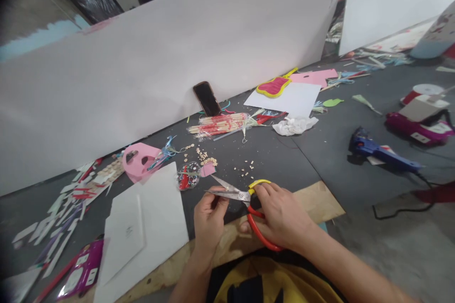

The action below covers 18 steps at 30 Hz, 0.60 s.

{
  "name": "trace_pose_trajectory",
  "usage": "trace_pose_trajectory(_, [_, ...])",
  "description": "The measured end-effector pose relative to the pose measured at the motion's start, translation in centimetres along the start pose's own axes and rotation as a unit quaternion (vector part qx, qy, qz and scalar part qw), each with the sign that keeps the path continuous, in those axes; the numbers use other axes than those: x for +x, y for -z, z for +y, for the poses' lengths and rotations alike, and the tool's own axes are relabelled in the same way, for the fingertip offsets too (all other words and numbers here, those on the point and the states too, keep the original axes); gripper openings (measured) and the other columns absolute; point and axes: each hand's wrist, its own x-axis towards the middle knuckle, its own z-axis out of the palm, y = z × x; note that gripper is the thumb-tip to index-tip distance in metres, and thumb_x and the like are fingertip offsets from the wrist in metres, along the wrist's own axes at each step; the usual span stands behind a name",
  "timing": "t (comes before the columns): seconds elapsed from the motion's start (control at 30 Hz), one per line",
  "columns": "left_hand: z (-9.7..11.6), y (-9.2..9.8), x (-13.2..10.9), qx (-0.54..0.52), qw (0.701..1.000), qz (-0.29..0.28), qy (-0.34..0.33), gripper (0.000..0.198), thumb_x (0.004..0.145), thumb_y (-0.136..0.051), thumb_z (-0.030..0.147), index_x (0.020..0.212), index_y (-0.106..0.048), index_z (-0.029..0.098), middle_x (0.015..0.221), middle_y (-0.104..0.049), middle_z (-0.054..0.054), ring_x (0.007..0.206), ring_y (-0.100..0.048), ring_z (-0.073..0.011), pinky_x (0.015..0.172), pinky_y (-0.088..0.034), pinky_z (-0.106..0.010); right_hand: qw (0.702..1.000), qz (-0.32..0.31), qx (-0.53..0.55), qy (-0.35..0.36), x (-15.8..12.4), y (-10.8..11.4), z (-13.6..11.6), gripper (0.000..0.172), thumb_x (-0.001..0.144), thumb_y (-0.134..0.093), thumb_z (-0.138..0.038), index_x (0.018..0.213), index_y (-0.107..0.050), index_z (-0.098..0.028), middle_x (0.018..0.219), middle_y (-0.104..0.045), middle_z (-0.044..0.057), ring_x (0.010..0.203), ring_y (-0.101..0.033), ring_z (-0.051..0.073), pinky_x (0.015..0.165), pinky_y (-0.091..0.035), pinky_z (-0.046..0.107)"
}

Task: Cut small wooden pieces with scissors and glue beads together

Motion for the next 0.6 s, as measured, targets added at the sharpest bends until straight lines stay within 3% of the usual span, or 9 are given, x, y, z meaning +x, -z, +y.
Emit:
trace_pose_trajectory(0.17, [-0.51, 0.11, 0.03, -0.05, 0.998, -0.015, 0.044, 0.013, 0.08, -0.058, 0.029, 0.078, -0.064, 0.018, 0.07, -0.063, -0.001, 0.068, -0.057, -0.0152, 0.06, -0.042, -0.022, 1.0, -0.002, -0.008, 0.002, -0.07, -0.12, 0.11, 0.039, 0.077, -0.059, -0.043, 0.102, -0.053, -0.013, 0.097, -0.062, 0.014, 0.091, -0.058, 0.029, 0.077, -0.048, 0.04])
trace_pose_trajectory(0.33, [-0.34, 0.48, 0.08, -0.044, 0.997, -0.038, 0.043, 0.015, 0.081, -0.056, 0.029, 0.076, -0.064, 0.017, 0.071, -0.062, -0.001, 0.067, -0.055, -0.0136, 0.059, -0.04, -0.022, 1.0, 0.005, -0.026, -0.002, -0.08, -0.67, 0.33, 0.037, 0.077, -0.06, -0.04, 0.101, -0.054, -0.014, 0.098, -0.063, 0.015, 0.092, -0.06, 0.029, 0.077, -0.049, 0.041])
trace_pose_trajectory(0.6, [-0.57, 0.58, -0.02, -0.047, 0.997, -0.028, 0.049, 0.019, 0.082, -0.057, 0.033, 0.076, -0.064, 0.017, 0.065, -0.058, 0.0, 0.06, -0.05, -0.0121, 0.053, -0.037, -0.02, 0.997, 0.036, -0.068, 0.017, -0.2, -0.69, 0.24, 0.026, 0.085, -0.052, -0.042, 0.091, -0.055, -0.017, 0.081, -0.068, 0.01, 0.074, -0.066, 0.026, 0.062, -0.047, 0.034])
